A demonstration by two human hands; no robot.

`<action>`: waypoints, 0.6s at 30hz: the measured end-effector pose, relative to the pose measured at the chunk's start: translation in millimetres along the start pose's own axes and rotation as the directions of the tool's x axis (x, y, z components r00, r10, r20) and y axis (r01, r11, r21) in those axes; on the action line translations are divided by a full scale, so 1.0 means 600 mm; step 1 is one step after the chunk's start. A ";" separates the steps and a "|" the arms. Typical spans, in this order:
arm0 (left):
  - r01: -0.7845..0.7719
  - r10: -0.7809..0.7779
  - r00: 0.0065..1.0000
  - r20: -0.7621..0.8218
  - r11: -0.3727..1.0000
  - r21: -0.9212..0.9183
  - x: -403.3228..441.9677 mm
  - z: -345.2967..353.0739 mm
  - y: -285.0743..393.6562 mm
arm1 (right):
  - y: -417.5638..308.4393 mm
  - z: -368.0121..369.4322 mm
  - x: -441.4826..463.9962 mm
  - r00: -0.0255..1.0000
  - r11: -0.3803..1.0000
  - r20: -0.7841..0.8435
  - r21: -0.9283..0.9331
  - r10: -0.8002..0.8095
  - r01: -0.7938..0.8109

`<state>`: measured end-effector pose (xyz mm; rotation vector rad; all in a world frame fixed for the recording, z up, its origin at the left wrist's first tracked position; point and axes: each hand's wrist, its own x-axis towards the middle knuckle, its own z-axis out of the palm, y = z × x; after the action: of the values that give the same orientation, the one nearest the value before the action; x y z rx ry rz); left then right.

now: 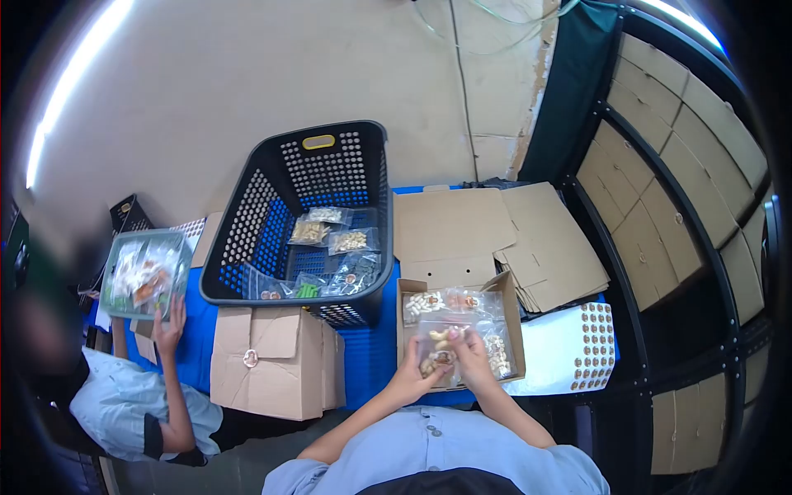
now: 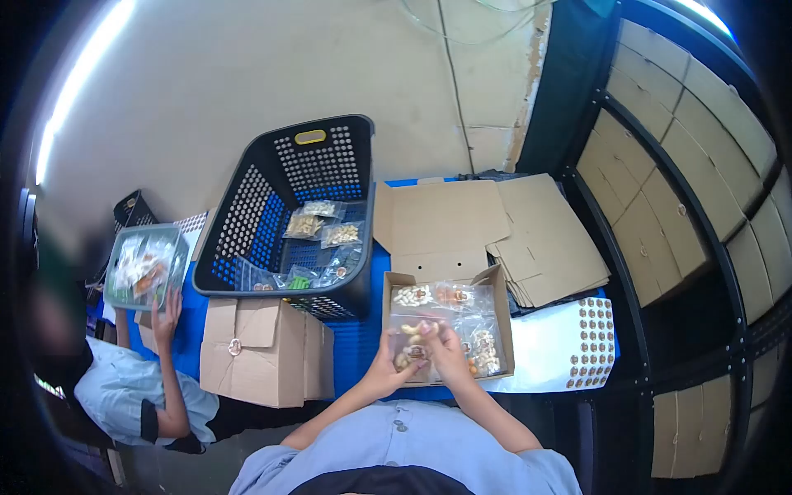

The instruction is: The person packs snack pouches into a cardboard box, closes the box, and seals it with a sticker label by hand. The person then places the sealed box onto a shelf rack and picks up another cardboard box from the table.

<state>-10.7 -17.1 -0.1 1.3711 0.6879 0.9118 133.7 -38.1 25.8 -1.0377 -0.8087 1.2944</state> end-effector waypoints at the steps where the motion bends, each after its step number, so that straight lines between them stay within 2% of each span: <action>1: 0.060 -0.062 0.997 0.047 0.998 0.030 -0.005 -0.001 0.000 | 0.004 -0.001 0.001 0.998 0.998 -0.064 0.054 -0.003 0.006; 2: 0.080 -0.090 0.993 0.077 0.990 0.117 -0.002 -0.006 -0.007 | 0.006 -0.001 -0.001 0.995 0.994 -0.096 0.100 -0.020 0.030; 3: 0.081 -0.088 0.994 0.058 0.990 0.117 -0.002 -0.010 -0.005 | 0.009 -0.003 -0.001 0.997 0.995 -0.078 0.099 -0.014 0.021; 5: -0.031 0.007 0.991 0.131 0.981 0.189 0.003 -0.015 0.001 | 0.012 -0.017 0.001 0.975 0.998 -0.212 0.022 -0.060 0.066; 6: -0.036 0.014 0.993 0.113 0.981 0.190 0.003 -0.015 0.002 | 0.010 -0.021 0.007 0.973 0.990 -0.233 0.135 -0.004 0.036; 9: -0.077 0.059 0.995 0.076 0.964 0.256 0.004 -0.012 0.009 | 0.005 -0.036 0.011 0.988 0.996 -0.153 0.086 0.026 -0.012; 10: -0.097 0.111 0.992 -0.059 0.975 0.201 0.008 -0.006 0.004 | -0.001 -0.038 0.010 0.995 0.997 -0.095 -0.083 -0.008 0.000; 11: -0.097 0.114 0.991 -0.073 0.974 0.205 0.011 -0.007 0.003 | -0.001 -0.038 0.009 0.997 0.996 -0.081 -0.084 -0.004 -0.003; 13: 0.115 -0.126 0.984 -0.127 0.989 -0.090 0.019 -0.007 0.010 | -0.001 -0.043 0.005 0.998 0.966 -0.012 -0.249 0.063 -0.064; 14: 0.057 -0.082 0.976 -0.204 0.991 -0.122 0.021 0.001 0.015 | -0.010 -0.046 0.003 0.997 0.962 0.022 -0.266 0.074 -0.066; 15: 0.054 -0.079 0.974 -0.210 0.991 -0.124 0.022 0.004 0.010 | -0.012 -0.051 0.004 0.997 0.961 0.027 -0.269 0.075 -0.065; 17: -0.056 0.023 0.970 -0.243 0.990 -0.130 0.029 0.012 -0.006 | -0.018 -0.067 0.007 0.984 0.949 0.174 -0.302 -0.037 0.089; 18: -0.021 -0.018 0.966 -0.259 0.989 -0.146 0.026 0.021 0.005 | -0.021 -0.077 0.010 0.968 0.940 0.241 -0.309 -0.073 0.147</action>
<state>7.9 -10.2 5.8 1.1318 0.8007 1.1336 181.4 -38.7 20.8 -1.0952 -1.2704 1.2208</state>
